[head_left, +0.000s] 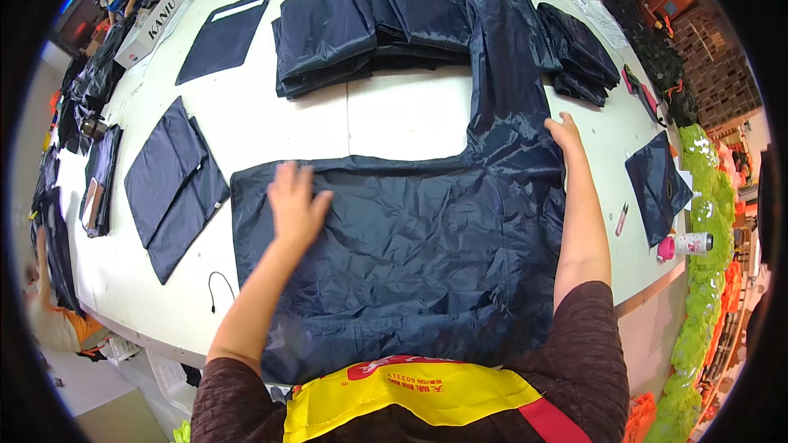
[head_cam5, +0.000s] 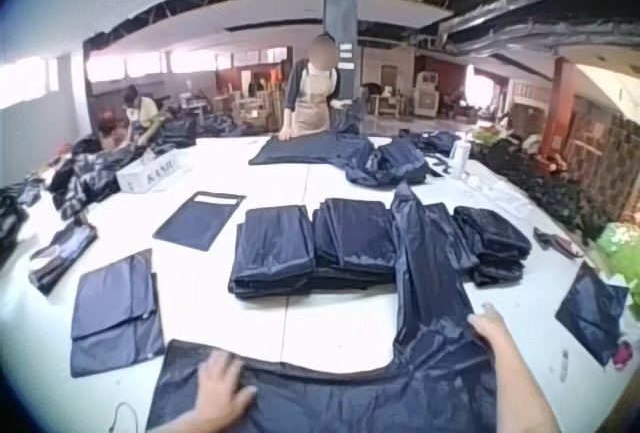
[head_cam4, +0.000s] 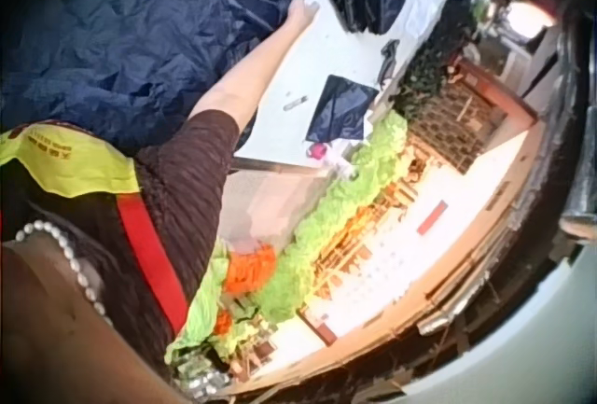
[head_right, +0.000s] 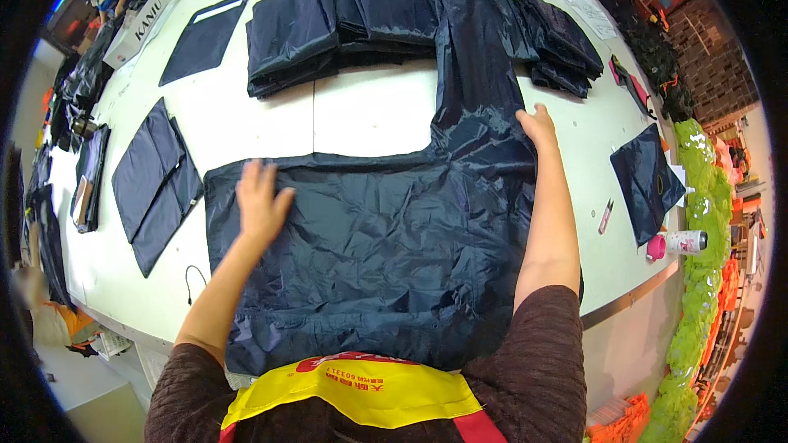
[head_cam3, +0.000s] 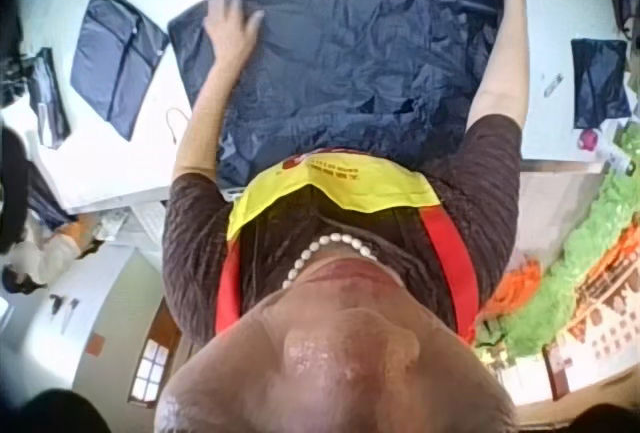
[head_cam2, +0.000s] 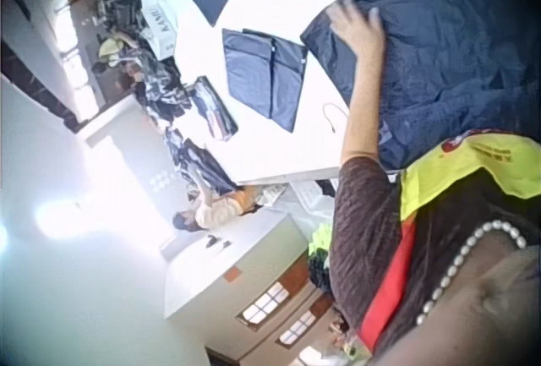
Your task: The person folds a dark blue jacket on a white table. They smooth the fabric, fold the sleeves inward, fold the body in half, then fold it again into a compact rectangle. The folded jacket is placed into a white plastic basket.
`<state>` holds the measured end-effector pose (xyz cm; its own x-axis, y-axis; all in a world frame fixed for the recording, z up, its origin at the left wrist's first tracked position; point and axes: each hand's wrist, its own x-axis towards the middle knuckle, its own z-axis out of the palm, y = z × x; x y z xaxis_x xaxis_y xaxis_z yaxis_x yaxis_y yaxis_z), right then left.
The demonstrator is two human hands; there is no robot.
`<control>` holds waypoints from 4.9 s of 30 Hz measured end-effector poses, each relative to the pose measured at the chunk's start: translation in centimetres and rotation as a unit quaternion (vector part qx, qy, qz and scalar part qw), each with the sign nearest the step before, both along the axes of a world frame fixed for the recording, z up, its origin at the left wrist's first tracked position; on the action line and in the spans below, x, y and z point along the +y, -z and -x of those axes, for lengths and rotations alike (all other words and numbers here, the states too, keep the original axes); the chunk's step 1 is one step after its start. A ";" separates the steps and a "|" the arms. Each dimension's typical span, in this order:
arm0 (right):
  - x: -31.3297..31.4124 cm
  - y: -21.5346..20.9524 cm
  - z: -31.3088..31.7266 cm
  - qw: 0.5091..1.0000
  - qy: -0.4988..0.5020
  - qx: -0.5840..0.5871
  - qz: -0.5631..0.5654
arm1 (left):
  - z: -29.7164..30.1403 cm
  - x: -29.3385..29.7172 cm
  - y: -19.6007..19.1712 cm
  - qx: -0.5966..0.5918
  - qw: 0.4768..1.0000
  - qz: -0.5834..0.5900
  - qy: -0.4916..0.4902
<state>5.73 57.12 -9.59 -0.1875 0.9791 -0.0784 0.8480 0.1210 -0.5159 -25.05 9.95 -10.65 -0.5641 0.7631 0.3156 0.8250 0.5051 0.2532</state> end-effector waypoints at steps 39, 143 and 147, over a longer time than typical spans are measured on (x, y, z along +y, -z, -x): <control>-26.4 0.4 -0.5 0.899 -0.336 -0.244 -0.143 | -3.2 -9.0 -1.5 -0.337 0.827 -0.386 -0.232; -44.7 -0.3 -6.7 0.747 -0.614 -0.105 -0.233 | -7.3 -31.9 -0.5 -0.179 0.973 -0.126 -0.066; -40.9 -0.8 -3.7 0.737 -0.621 -0.072 -0.258 | -6.8 -30.4 0.4 -0.238 0.937 -0.193 -0.165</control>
<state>9.45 16.22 -8.75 -0.9900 -0.0340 0.1372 -0.0406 0.9981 -0.0456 -18.21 -20.46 -11.10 -0.8961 0.4033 0.1851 0.3873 0.5071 0.7700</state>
